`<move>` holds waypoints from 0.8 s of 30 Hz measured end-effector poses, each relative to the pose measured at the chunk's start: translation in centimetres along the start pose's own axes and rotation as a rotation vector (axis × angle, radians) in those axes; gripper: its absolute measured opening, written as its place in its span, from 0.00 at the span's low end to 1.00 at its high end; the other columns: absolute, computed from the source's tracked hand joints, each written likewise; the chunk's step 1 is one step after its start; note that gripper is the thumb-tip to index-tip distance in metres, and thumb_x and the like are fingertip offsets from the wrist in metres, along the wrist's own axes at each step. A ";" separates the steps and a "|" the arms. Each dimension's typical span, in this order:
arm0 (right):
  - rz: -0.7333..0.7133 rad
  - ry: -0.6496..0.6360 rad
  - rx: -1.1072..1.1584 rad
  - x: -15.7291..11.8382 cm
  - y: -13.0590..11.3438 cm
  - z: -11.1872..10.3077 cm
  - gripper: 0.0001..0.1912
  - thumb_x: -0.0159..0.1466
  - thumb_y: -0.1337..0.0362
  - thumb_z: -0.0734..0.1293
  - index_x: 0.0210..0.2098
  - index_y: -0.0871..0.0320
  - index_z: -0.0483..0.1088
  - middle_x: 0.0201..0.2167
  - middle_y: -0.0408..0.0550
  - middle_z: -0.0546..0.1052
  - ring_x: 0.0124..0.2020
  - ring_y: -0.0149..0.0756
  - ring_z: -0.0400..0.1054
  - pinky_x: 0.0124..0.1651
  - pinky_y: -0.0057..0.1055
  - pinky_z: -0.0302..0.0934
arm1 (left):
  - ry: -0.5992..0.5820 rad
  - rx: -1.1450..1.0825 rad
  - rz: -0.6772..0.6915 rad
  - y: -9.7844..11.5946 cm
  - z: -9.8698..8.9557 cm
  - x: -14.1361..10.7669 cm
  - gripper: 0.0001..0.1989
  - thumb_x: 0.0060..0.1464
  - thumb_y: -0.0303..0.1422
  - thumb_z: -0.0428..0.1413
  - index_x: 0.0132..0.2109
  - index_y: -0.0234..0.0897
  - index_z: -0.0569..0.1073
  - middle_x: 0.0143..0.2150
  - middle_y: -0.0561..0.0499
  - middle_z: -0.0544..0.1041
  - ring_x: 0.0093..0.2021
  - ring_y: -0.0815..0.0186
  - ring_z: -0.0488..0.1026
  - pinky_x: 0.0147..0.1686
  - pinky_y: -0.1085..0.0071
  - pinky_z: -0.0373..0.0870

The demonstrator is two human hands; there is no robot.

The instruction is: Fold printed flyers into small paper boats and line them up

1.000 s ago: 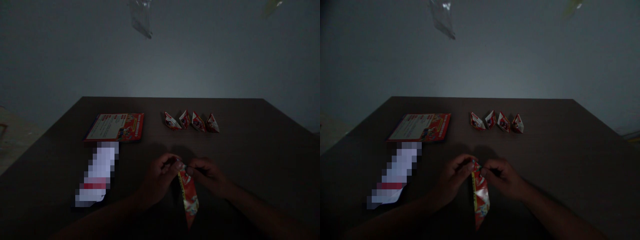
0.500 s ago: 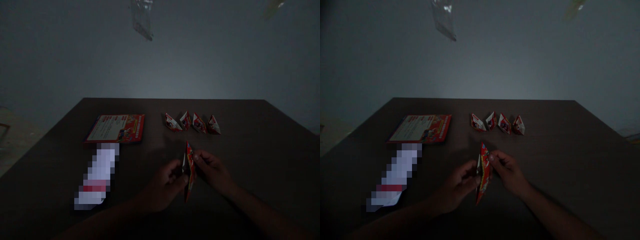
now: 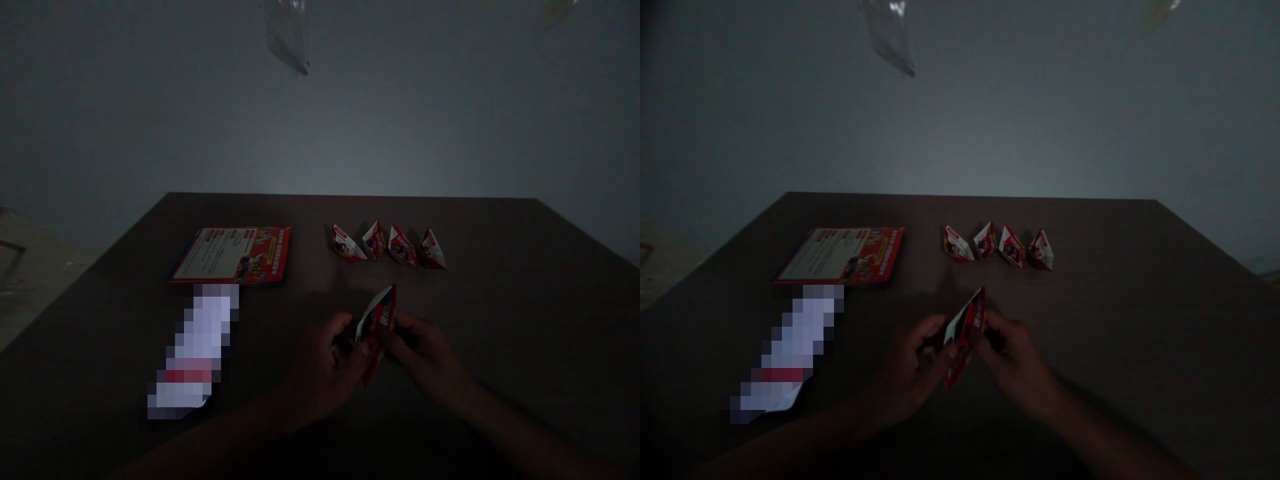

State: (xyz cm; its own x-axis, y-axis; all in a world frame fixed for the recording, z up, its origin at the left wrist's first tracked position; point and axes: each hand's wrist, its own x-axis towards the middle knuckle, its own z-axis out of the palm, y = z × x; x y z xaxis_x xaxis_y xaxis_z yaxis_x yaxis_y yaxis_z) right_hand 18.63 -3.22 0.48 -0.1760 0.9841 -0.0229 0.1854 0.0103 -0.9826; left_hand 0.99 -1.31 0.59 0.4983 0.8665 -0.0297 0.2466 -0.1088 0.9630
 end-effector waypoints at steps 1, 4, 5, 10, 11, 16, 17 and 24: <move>0.004 0.008 -0.040 0.1 0.1 0.0 0.12 0.64 0.58 0.62 0.33 0.59 0.71 0.27 0.44 0.74 0.29 0.33 0.67 0.31 0.27 0.61 | 0.004 0.020 0.008 0.0 0.0 0.0 0.14 0.58 0.39 0.50 0.44 0.33 0.70 0.34 0.48 0.76 0.31 0.66 0.72 0.28 0.75 0.64; -0.002 0.013 -0.156 0.2 0.2 0.3 0.12 0.64 0.60 0.62 0.29 0.59 0.71 0.25 0.44 0.74 0.27 0.33 0.67 0.30 0.27 0.60 | 0.031 0.101 -0.005 0.0 0.1 0.3 0.14 0.59 0.38 0.48 0.42 0.32 0.72 0.30 0.49 0.76 0.28 0.67 0.71 0.26 0.75 0.63; -0.008 0.006 -0.184 0.2 0.2 0.4 0.11 0.63 0.61 0.62 0.29 0.59 0.71 0.24 0.44 0.74 0.26 0.33 0.67 0.29 0.27 0.60 | 0.040 0.132 -0.021 0.0 0.1 0.4 0.14 0.59 0.37 0.47 0.40 0.32 0.73 0.29 0.49 0.75 0.26 0.67 0.71 0.24 0.75 0.62; 0.010 -0.026 -0.257 0.3 -0.2 0.5 0.12 0.62 0.65 0.62 0.24 0.60 0.70 0.22 0.44 0.75 0.24 0.32 0.67 0.29 0.26 0.59 | 0.025 0.234 -0.079 -0.4 0.1 0.9 0.15 0.57 0.37 0.48 0.31 0.32 0.73 0.22 0.52 0.72 0.21 0.69 0.67 0.20 0.76 0.56; 0.028 -0.041 -0.255 0.4 -0.4 0.4 0.11 0.61 0.65 0.62 0.24 0.60 0.70 0.23 0.44 0.75 0.24 0.32 0.68 0.29 0.26 0.60 | 0.011 0.240 -0.080 -0.5 0.1 1.0 0.14 0.57 0.37 0.49 0.31 0.32 0.73 0.22 0.52 0.71 0.21 0.70 0.66 0.20 0.76 0.54; 0.116 -0.103 -0.220 1.0 -1.0 -0.1 0.09 0.60 0.66 0.62 0.29 0.60 0.73 0.24 0.44 0.76 0.23 0.31 0.68 0.26 0.24 0.59 | -0.026 0.280 -0.098 -0.1 -0.4 1.8 0.12 0.53 0.34 0.49 0.27 0.32 0.72 0.20 0.55 0.67 0.20 0.72 0.62 0.19 0.77 0.51; 0.135 -0.094 -0.210 1.2 -0.9 -0.1 0.09 0.59 0.66 0.62 0.29 0.60 0.73 0.23 0.44 0.76 0.22 0.30 0.67 0.24 0.23 0.58 | -0.024 0.275 -0.105 0.0 -0.4 2.1 0.12 0.53 0.33 0.49 0.27 0.32 0.71 0.20 0.55 0.67 0.20 0.72 0.62 0.19 0.77 0.52; 0.206 0.038 -0.185 2.0 -0.5 -0.2 0.07 0.57 0.65 0.62 0.26 0.61 0.70 0.17 0.40 0.70 0.15 0.26 0.61 0.17 0.21 0.54 | 0.030 0.272 -0.085 0.1 0.1 3.5 0.09 0.51 0.32 0.50 0.25 0.34 0.67 0.20 0.57 0.63 0.20 0.72 0.60 0.19 0.76 0.49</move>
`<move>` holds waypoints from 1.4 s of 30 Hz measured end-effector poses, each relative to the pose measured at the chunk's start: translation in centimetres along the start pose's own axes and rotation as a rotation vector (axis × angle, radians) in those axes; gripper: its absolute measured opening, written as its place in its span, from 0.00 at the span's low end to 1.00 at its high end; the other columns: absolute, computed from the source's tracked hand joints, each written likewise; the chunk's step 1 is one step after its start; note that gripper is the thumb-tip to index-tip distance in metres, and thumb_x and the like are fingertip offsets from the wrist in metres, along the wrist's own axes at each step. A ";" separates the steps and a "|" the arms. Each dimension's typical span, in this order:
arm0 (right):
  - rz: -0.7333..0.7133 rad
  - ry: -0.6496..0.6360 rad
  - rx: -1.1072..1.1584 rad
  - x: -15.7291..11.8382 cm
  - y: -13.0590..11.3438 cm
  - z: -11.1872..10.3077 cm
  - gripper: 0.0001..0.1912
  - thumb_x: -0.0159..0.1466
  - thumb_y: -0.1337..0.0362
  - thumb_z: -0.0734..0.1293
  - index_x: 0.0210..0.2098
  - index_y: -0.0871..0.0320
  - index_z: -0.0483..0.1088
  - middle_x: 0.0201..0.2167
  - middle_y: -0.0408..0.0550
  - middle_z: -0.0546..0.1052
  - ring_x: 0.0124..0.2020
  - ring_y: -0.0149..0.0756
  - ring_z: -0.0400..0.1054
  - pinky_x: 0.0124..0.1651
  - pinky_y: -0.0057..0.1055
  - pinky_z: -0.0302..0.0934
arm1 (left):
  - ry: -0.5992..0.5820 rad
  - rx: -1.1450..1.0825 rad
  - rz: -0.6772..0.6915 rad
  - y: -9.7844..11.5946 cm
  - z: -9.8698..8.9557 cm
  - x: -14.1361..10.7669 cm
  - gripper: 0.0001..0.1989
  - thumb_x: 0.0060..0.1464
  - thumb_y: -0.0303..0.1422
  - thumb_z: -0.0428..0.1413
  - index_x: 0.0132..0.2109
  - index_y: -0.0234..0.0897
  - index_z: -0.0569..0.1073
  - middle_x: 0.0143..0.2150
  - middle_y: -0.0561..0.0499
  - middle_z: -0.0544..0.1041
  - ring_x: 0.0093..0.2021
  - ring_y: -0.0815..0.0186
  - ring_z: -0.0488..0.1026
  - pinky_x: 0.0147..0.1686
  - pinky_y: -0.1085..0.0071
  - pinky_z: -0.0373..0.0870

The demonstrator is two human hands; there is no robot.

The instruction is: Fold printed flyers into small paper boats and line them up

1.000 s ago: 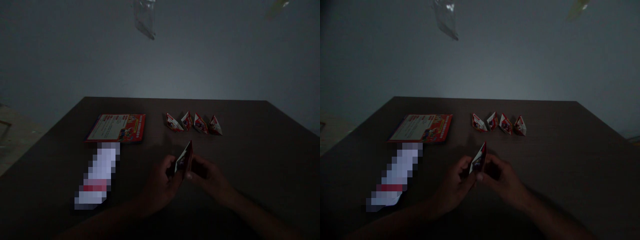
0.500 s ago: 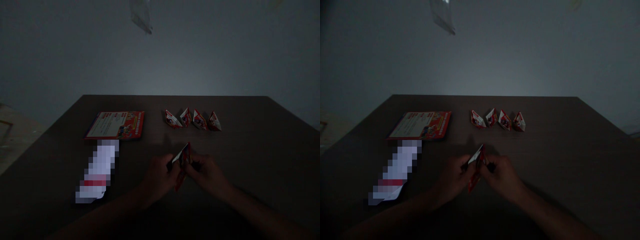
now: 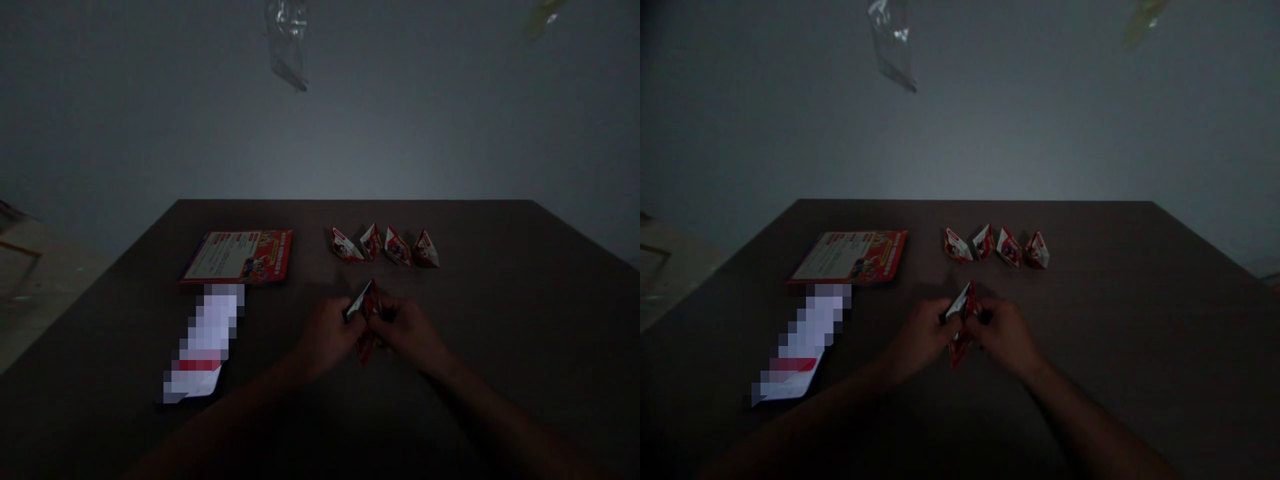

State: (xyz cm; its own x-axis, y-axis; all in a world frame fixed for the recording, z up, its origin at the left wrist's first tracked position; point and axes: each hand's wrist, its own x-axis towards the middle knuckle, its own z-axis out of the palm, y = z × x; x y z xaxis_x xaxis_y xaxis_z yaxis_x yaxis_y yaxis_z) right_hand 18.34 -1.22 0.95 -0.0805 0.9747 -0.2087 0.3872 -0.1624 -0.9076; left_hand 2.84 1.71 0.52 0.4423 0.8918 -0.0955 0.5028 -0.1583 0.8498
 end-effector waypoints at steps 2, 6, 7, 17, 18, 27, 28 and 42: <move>-0.033 0.013 -0.010 0.0 0.0 0.0 0.07 0.56 0.66 0.63 0.26 0.61 0.71 0.17 0.41 0.71 0.16 0.26 0.60 0.18 0.21 0.53 | -0.005 -0.005 -0.011 -0.1 0.1 -0.1 0.10 0.51 0.33 0.49 0.25 0.34 0.66 0.19 0.58 0.62 0.20 0.72 0.59 0.18 0.76 0.49; -0.061 -0.016 0.013 -0.1 0.0 -0.2 0.06 0.55 0.67 0.63 0.25 0.62 0.71 0.19 0.42 0.71 0.19 0.27 0.61 0.20 0.21 0.53 | -0.016 -0.013 -0.077 -0.1 0.0 -0.5 0.10 0.51 0.34 0.49 0.28 0.34 0.68 0.21 0.56 0.66 0.21 0.71 0.62 0.19 0.76 0.51; -0.058 -0.023 0.024 -0.1 0.1 -0.3 0.06 0.55 0.67 0.63 0.25 0.61 0.70 0.18 0.41 0.71 0.19 0.27 0.61 0.20 0.22 0.52 | -0.016 -0.021 -0.089 0.0 -0.1 -0.4 0.10 0.51 0.34 0.49 0.28 0.33 0.69 0.22 0.55 0.67 0.22 0.70 0.63 0.20 0.76 0.52; -0.062 -0.045 0.151 0.3 0.4 -0.5 0.06 0.57 0.65 0.63 0.25 0.60 0.70 0.19 0.39 0.69 0.18 0.25 0.58 0.20 0.21 0.52 | -0.141 -0.568 -0.428 -0.1 0.1 0.8 0.08 0.42 0.35 0.53 0.30 0.34 0.70 0.17 0.58 0.63 0.15 0.73 0.56 0.15 0.76 0.48; -0.059 -0.041 0.166 0.3 0.4 -0.4 0.07 0.57 0.65 0.63 0.25 0.60 0.70 0.19 0.39 0.69 0.17 0.25 0.57 0.19 0.21 0.52 | -0.172 -0.646 -0.442 0.0 0.1 0.7 0.09 0.42 0.36 0.54 0.30 0.34 0.70 0.17 0.58 0.63 0.14 0.74 0.54 0.14 0.76 0.46; -0.056 -0.013 0.211 -0.1 0.6 -0.2 0.04 0.56 0.65 0.65 0.27 0.60 0.70 0.19 0.39 0.69 0.18 0.25 0.58 0.18 0.20 0.51 | -0.106 -1.045 -0.410 0.8 1.1 0.1 0.08 0.43 0.34 0.56 0.28 0.32 0.71 0.23 0.53 0.68 0.24 0.69 0.65 0.25 0.73 0.61; -0.056 0.007 0.216 -0.1 0.6 -0.1 0.04 0.56 0.65 0.66 0.28 0.60 0.69 0.20 0.39 0.69 0.18 0.25 0.58 0.18 0.20 0.51 | -0.037 -0.974 -0.418 0.6 1.3 0.1 0.07 0.43 0.33 0.56 0.28 0.33 0.71 0.22 0.53 0.68 0.23 0.69 0.64 0.25 0.73 0.60; -0.110 0.192 0.292 0.0 1.0 0.5 0.12 0.59 0.57 0.65 0.30 0.60 0.72 0.21 0.42 0.72 0.21 0.29 0.66 0.23 0.23 0.61 | -0.056 -0.732 -0.384 0.6 1.8 -0.2 0.10 0.49 0.35 0.49 0.27 0.34 0.70 0.19 0.55 0.68 0.17 0.71 0.62 0.20 0.74 0.57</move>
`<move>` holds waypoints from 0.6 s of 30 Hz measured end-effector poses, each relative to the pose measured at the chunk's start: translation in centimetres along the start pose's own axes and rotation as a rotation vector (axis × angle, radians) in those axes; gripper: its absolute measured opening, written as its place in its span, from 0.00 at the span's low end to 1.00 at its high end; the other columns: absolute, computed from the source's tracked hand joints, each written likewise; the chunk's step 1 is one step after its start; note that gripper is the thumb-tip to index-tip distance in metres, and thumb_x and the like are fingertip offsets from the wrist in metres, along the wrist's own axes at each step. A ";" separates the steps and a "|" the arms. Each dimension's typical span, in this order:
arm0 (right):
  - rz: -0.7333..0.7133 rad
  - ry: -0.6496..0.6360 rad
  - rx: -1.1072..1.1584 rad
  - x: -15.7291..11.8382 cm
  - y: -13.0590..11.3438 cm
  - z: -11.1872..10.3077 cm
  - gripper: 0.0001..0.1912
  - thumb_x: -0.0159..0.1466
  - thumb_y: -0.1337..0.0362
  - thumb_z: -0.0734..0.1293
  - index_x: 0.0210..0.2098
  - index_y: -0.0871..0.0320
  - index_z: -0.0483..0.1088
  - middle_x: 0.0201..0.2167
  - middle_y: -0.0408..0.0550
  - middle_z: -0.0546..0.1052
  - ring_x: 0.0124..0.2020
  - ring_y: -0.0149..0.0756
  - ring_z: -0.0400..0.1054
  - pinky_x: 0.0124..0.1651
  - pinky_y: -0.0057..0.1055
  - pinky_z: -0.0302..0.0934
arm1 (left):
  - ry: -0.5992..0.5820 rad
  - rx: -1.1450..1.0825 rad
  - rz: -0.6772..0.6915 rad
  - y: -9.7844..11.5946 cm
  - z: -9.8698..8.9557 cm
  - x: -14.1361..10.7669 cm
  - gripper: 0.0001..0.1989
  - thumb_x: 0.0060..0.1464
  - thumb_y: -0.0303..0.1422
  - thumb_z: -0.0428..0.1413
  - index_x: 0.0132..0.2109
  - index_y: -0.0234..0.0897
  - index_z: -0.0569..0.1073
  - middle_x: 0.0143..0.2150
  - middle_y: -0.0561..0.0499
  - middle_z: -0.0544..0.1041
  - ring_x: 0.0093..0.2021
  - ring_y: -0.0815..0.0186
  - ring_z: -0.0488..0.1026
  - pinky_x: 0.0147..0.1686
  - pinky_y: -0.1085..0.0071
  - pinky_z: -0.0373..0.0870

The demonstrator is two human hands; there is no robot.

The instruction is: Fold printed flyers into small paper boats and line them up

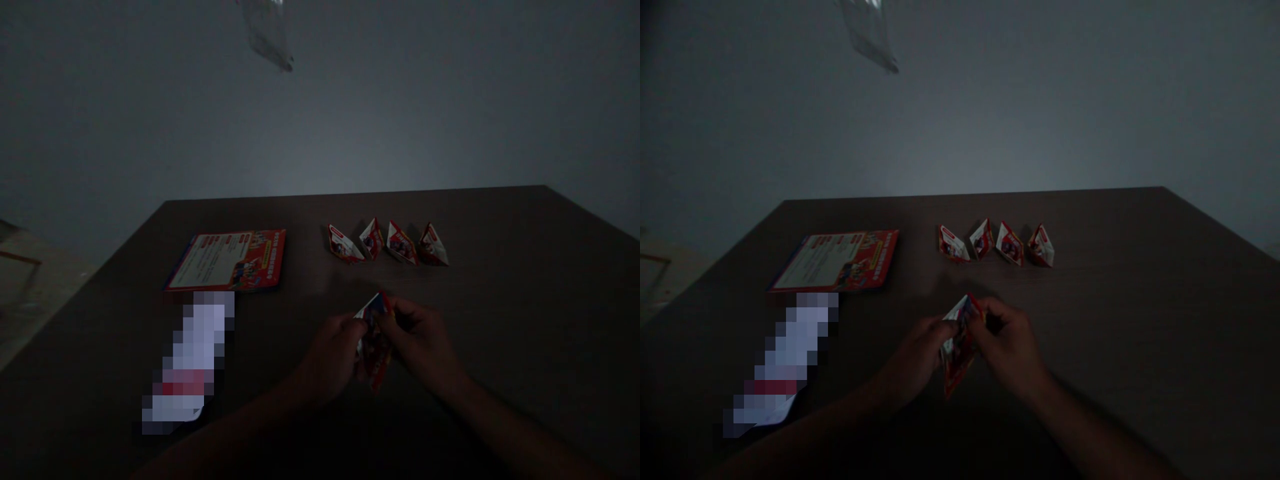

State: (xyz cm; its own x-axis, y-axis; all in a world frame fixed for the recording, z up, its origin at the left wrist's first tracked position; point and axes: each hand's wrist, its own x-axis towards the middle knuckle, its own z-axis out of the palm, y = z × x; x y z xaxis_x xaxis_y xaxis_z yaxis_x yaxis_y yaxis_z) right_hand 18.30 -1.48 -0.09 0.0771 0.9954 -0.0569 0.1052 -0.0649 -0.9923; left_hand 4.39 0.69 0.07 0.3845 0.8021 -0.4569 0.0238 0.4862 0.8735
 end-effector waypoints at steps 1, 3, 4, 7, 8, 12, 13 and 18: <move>0.006 -0.006 -0.002 0.0 -0.1 -0.1 0.12 0.59 0.57 0.65 0.29 0.60 0.72 0.21 0.42 0.72 0.21 0.30 0.66 0.23 0.24 0.61 | 0.004 0.006 -0.003 0.0 0.0 0.0 0.10 0.49 0.35 0.50 0.27 0.34 0.70 0.20 0.55 0.69 0.18 0.71 0.62 0.21 0.74 0.58; 0.026 -0.027 -0.002 0.1 -0.3 -0.2 0.12 0.57 0.57 0.66 0.28 0.61 0.71 0.20 0.43 0.72 0.21 0.30 0.66 0.23 0.24 0.61 | -0.003 -0.004 0.003 -0.1 -0.1 0.1 0.09 0.48 0.34 0.51 0.27 0.34 0.71 0.21 0.54 0.69 0.19 0.70 0.64 0.22 0.74 0.59; 0.037 -0.033 -0.002 0.2 -0.3 -0.2 0.12 0.57 0.57 0.67 0.27 0.61 0.71 0.21 0.43 0.73 0.21 0.31 0.67 0.23 0.25 0.62 | -0.011 -0.040 0.013 -0.1 -0.1 0.1 0.09 0.48 0.34 0.52 0.27 0.33 0.71 0.21 0.54 0.70 0.21 0.69 0.65 0.23 0.74 0.60; 0.072 -0.021 -0.004 0.3 -0.3 -0.3 0.11 0.55 0.57 0.68 0.28 0.61 0.71 0.22 0.43 0.74 0.21 0.30 0.67 0.23 0.24 0.61 | -0.064 -0.247 0.019 0.0 -0.3 0.2 0.10 0.46 0.36 0.57 0.28 0.31 0.73 0.23 0.51 0.72 0.26 0.66 0.69 0.29 0.72 0.64; 0.089 -0.014 -0.002 0.3 -0.2 -0.3 0.11 0.55 0.57 0.69 0.28 0.60 0.70 0.21 0.42 0.73 0.20 0.29 0.66 0.22 0.23 0.60 | -0.096 -0.316 0.013 0.1 -0.3 0.2 0.11 0.45 0.37 0.59 0.29 0.31 0.73 0.26 0.49 0.73 0.28 0.65 0.69 0.31 0.70 0.65; 0.015 0.096 -0.010 -0.1 0.0 -0.6 0.11 0.57 0.56 0.69 0.29 0.59 0.69 0.22 0.42 0.73 0.20 0.28 0.65 0.21 0.23 0.60 | -0.122 -0.434 0.034 0.5 -0.5 0.1 0.15 0.45 0.40 0.62 0.31 0.30 0.74 0.31 0.46 0.74 0.32 0.63 0.70 0.35 0.68 0.66; -0.068 0.163 -0.035 -0.3 -0.1 -0.8 0.10 0.57 0.57 0.69 0.29 0.59 0.69 0.23 0.43 0.73 0.22 0.29 0.67 0.24 0.24 0.62 | -0.105 -0.428 0.040 0.5 -0.5 0.1 0.15 0.46 0.40 0.62 0.32 0.30 0.74 0.31 0.46 0.74 0.32 0.64 0.70 0.35 0.69 0.66; -0.555 0.086 -0.406 -1.1 -0.8 -2.0 0.06 0.56 0.67 0.71 0.34 0.55 0.75 0.26 0.44 0.77 0.25 0.32 0.71 0.28 0.25 0.67 | -0.078 -0.372 0.054 0.0 -0.6 0.1 0.15 0.46 0.41 0.62 0.28 0.31 0.73 0.27 0.51 0.71 0.27 0.68 0.67 0.35 0.69 0.65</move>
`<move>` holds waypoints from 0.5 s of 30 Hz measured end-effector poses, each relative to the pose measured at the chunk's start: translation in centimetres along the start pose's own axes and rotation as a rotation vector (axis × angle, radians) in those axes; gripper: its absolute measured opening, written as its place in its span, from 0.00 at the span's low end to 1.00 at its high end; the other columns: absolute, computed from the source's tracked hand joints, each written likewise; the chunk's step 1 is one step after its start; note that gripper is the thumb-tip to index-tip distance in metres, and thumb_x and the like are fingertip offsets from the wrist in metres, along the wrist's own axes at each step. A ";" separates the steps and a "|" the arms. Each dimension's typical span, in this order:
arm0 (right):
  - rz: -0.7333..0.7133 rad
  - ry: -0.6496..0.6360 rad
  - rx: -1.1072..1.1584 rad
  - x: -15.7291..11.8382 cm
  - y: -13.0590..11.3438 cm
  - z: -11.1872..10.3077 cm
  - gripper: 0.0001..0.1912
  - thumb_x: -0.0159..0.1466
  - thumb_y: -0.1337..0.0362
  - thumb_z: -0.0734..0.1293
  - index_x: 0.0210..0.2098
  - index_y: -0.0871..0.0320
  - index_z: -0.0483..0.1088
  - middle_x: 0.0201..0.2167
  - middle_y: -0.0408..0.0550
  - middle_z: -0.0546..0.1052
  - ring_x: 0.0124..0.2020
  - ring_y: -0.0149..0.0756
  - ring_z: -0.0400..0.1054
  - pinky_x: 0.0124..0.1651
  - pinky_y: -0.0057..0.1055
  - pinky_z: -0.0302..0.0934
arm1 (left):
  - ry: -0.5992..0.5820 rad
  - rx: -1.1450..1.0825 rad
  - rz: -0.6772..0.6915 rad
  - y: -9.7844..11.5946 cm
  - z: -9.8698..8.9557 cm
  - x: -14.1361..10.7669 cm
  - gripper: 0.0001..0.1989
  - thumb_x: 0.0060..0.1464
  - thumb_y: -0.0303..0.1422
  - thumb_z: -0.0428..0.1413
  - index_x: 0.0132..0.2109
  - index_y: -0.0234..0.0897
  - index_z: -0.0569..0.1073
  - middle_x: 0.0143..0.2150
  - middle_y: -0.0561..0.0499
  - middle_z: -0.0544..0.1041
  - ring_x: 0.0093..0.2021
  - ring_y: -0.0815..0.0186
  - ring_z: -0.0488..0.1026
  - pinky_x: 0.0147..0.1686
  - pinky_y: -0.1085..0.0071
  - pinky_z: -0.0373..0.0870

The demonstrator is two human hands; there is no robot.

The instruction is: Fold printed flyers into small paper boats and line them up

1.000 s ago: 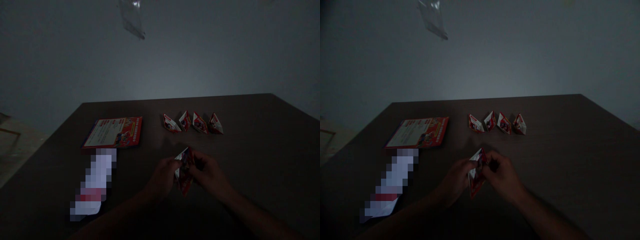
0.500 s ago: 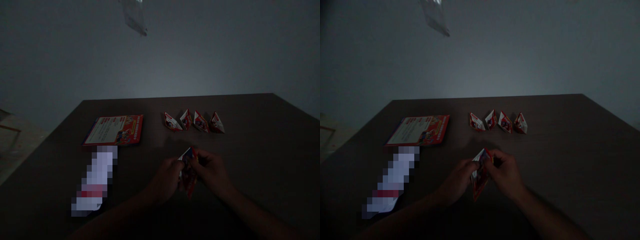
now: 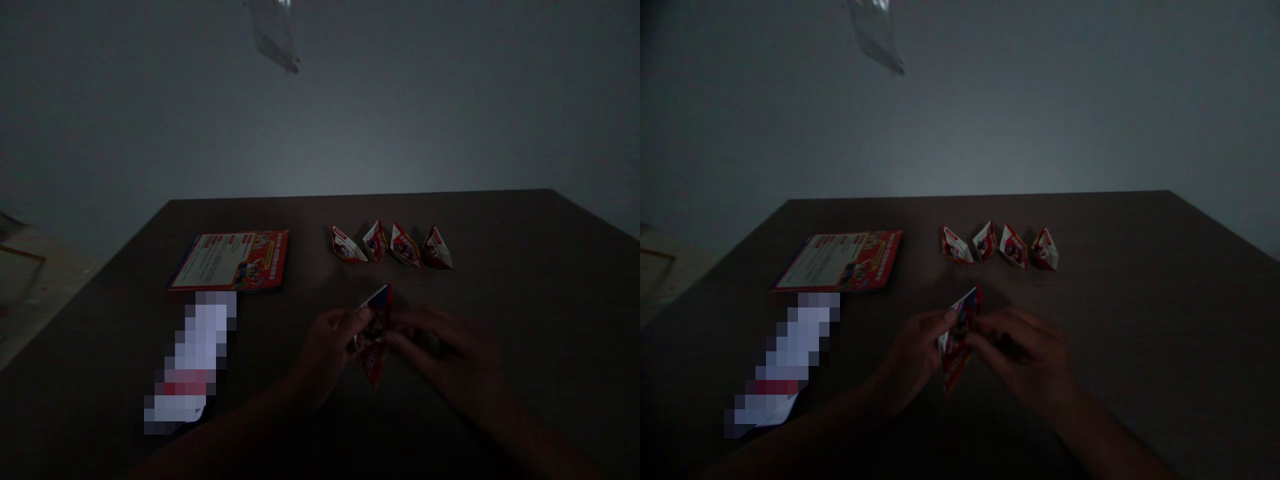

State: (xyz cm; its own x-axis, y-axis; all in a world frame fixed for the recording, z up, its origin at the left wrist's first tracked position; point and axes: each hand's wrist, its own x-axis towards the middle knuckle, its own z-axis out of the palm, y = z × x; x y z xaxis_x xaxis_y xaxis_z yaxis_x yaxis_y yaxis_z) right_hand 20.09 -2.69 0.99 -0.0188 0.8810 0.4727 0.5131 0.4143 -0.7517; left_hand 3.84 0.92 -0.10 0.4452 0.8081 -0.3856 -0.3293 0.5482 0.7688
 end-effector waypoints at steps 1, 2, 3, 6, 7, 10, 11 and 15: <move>-0.065 -0.045 0.017 0.0 0.0 -0.1 0.10 0.55 0.67 0.72 0.38 0.55 0.75 0.30 0.46 0.79 0.28 0.34 0.74 0.31 0.26 0.69 | -0.017 0.001 0.012 0.0 -0.1 0.0 0.15 0.46 0.41 0.62 0.28 0.31 0.72 0.25 0.52 0.70 0.26 0.69 0.66 0.35 0.69 0.65; -0.099 -0.082 0.034 0.0 -0.1 -0.2 0.12 0.56 0.68 0.72 0.41 0.54 0.75 0.33 0.46 0.80 0.31 0.34 0.75 0.33 0.26 0.70 | -0.038 0.000 0.027 0.0 -0.1 -0.1 0.14 0.47 0.41 0.61 0.28 0.31 0.72 0.24 0.53 0.68 0.25 0.70 0.65 0.34 0.70 0.64; -0.112 -0.098 0.052 0.1 0.0 -0.2 0.14 0.56 0.69 0.72 0.42 0.53 0.75 0.34 0.47 0.80 0.32 0.35 0.75 0.34 0.26 0.70 | -0.064 -0.003 0.039 0.1 -0.2 -0.1 0.14 0.47 0.40 0.61 0.28 0.32 0.72 0.24 0.53 0.68 0.25 0.70 0.64 0.33 0.70 0.64; -0.071 -0.070 0.087 0.1 0.0 0.1 0.14 0.57 0.69 0.71 0.43 0.51 0.75 0.34 0.46 0.81 0.32 0.35 0.76 0.32 0.26 0.71 | -0.161 -0.032 0.051 0.5 -0.3 -0.2 0.15 0.49 0.42 0.58 0.28 0.32 0.72 0.25 0.51 0.68 0.26 0.67 0.65 0.31 0.70 0.63; -0.049 -0.045 0.098 0.1 0.0 0.2 0.13 0.57 0.68 0.71 0.42 0.51 0.76 0.34 0.46 0.81 0.31 0.35 0.76 0.31 0.26 0.72 | -0.193 -0.046 0.050 0.6 -0.4 -0.3 0.16 0.49 0.43 0.57 0.28 0.32 0.72 0.26 0.50 0.69 0.27 0.67 0.65 0.31 0.70 0.63; -0.001 0.032 0.134 0.0 0.0 0.6 0.13 0.56 0.68 0.71 0.41 0.49 0.76 0.32 0.44 0.82 0.28 0.33 0.76 0.30 0.25 0.72 | -0.258 -0.081 0.057 0.6 -0.5 -0.3 0.18 0.50 0.46 0.55 0.31 0.32 0.73 0.28 0.48 0.70 0.28 0.65 0.66 0.30 0.70 0.62; 0.005 0.048 0.139 0.0 0.0 0.7 0.13 0.56 0.68 0.71 0.41 0.49 0.76 0.32 0.43 0.82 0.28 0.33 0.76 0.30 0.25 0.72 | -0.274 -0.090 0.063 0.5 -0.5 -0.3 0.18 0.50 0.46 0.55 0.32 0.32 0.73 0.29 0.47 0.70 0.29 0.65 0.66 0.30 0.70 0.62; -0.011 0.052 0.112 -0.1 -0.1 0.7 0.15 0.56 0.68 0.72 0.42 0.50 0.76 0.33 0.44 0.82 0.28 0.33 0.76 0.31 0.26 0.72 | -0.319 -0.124 0.080 0.2 -0.5 -0.4 0.18 0.52 0.44 0.55 0.36 0.31 0.74 0.34 0.44 0.73 0.35 0.61 0.69 0.35 0.67 0.64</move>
State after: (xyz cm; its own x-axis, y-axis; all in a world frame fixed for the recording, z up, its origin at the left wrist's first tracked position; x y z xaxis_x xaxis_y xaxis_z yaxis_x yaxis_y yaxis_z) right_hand 19.41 -2.64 0.68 0.0222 0.8642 0.5027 0.4135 0.4498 -0.7916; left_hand 3.17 0.84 -0.07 0.6449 0.7526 -0.1327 -0.4638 0.5235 0.7148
